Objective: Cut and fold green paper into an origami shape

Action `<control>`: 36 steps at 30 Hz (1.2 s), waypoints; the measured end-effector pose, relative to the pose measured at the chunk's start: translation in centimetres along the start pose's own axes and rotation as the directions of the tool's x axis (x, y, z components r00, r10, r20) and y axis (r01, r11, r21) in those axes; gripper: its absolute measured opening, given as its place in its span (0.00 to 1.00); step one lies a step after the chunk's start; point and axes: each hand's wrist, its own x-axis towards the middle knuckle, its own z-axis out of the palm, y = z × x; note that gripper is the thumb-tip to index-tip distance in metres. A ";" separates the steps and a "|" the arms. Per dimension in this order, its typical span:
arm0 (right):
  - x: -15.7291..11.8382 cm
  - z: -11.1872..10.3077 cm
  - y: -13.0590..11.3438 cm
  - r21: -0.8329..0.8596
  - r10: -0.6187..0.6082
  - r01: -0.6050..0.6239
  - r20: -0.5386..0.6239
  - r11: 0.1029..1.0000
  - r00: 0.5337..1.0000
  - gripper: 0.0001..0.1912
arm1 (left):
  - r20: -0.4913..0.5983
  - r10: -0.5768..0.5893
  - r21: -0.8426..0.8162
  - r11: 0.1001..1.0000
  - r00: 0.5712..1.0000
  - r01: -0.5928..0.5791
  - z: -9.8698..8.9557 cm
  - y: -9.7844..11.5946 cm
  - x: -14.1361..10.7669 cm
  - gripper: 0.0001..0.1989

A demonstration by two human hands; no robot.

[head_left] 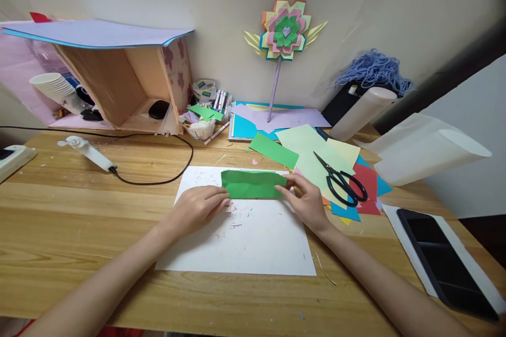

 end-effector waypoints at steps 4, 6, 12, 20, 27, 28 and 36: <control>-1.3 0.0 -1.5 -0.206 -0.308 0.286 -0.086 0.936 0.947 0.08 | -0.142 0.054 0.029 0.998 0.988 -0.050 0.6 1.2 -0.2 0.15; -2.1 0.4 -2.2 -0.274 -0.436 0.418 -0.005 0.866 0.900 0.13 | -0.147 0.029 0.022 0.999 0.989 -0.026 1.0 2.0 -0.4 0.21; -3.1 1.7 -3.0 -0.292 -0.610 0.618 0.131 0.730 0.782 0.11 | -0.053 0.114 0.066 0.992 0.992 -0.110 2.2 2.4 -0.6 0.10; -0.9 0.1 -2.0 -0.177 -0.516 0.652 0.475 0.737 0.713 0.19 | 0.231 0.235 0.118 0.956 0.944 -0.267 -0.3 1.1 0.1 0.03; -0.7 0.0 -0.8 -0.173 -0.533 0.676 0.491 0.716 0.689 0.11 | 0.333 0.140 0.084 0.981 0.932 -0.177 -0.2 0.7 0.6 0.11; -0.6 0.0 -0.7 -0.174 -0.544 0.685 0.485 0.707 0.685 0.10 | 0.331 0.148 0.087 0.979 0.932 -0.186 -0.1 0.6 0.6 0.12; -0.5 -0.5 -0.5 -0.232 -0.599 0.667 0.304 0.708 0.741 0.08 | 0.382 0.129 0.040 0.987 0.915 -0.156 0.5 0.6 0.2 0.32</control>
